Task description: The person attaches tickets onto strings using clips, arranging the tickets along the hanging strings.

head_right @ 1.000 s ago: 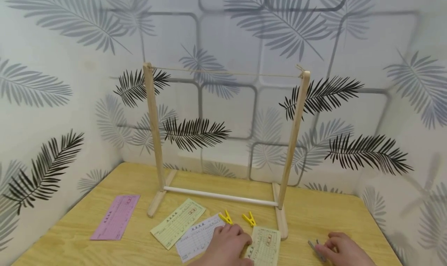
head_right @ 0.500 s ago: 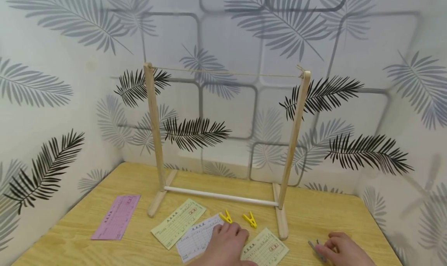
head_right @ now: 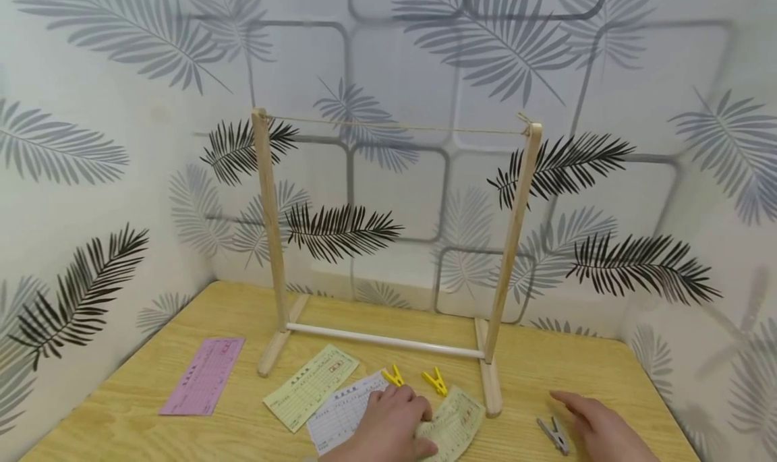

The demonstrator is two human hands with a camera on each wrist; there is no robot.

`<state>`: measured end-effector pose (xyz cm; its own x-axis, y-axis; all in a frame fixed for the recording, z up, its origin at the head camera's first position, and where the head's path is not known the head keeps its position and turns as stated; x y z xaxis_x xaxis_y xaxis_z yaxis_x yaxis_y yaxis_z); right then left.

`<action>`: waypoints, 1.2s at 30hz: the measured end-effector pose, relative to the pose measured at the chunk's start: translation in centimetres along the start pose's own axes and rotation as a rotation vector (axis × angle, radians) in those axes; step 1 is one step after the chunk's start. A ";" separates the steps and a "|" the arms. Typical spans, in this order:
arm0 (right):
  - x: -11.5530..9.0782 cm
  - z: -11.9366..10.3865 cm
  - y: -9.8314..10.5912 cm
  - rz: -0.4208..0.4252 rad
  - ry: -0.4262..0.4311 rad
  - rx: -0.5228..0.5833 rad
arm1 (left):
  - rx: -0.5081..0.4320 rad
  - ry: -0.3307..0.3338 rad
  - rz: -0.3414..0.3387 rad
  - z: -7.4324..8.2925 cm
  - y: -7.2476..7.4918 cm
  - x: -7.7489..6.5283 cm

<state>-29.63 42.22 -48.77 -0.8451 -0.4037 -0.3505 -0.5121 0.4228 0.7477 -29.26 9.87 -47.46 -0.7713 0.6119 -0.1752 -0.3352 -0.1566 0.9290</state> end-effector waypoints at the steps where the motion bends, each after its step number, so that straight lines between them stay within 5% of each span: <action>1: 0.0 -0.1 0.1 0.002 0.035 -0.035 | 0.005 -0.004 0.008 0.0 0.1 0.0; 6: -0.2 -0.7 0.3 0.034 0.143 -0.194 | 0.025 -0.023 0.042 0.2 0.3 0.2; 15: -0.4 -0.4 0.4 0.095 0.273 -0.187 | -0.061 -0.072 0.086 0.3 0.9 0.2; 19: -0.1 0.4 0.4 0.126 0.234 -0.190 | -0.099 -0.063 0.092 0.1 1.4 0.1; 28: 0.4 0.4 0.0 0.042 0.069 -0.056 | -0.209 -0.080 0.196 -1.0 3.1 -0.5; 36: 0.0 0.4 0.0 0.021 0.089 -0.003 | -0.248 -0.086 0.273 -1.8 5.3 -1.2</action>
<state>-29.73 42.58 -48.99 -0.8385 -0.4654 -0.2834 -0.4939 0.4296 0.7560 -31.10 6.86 -42.88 -0.8055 0.5831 0.1058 -0.2527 -0.4995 0.8287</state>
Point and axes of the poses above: each hand's wrist, its own x-axis towards the middle knuckle, its own y-axis out of the back of the hand, z = x × y, the point moved 9 cm from there along x, towards the middle knuckle, and after that the axes turned 15 degrees about -z, right-handed, at the moved point
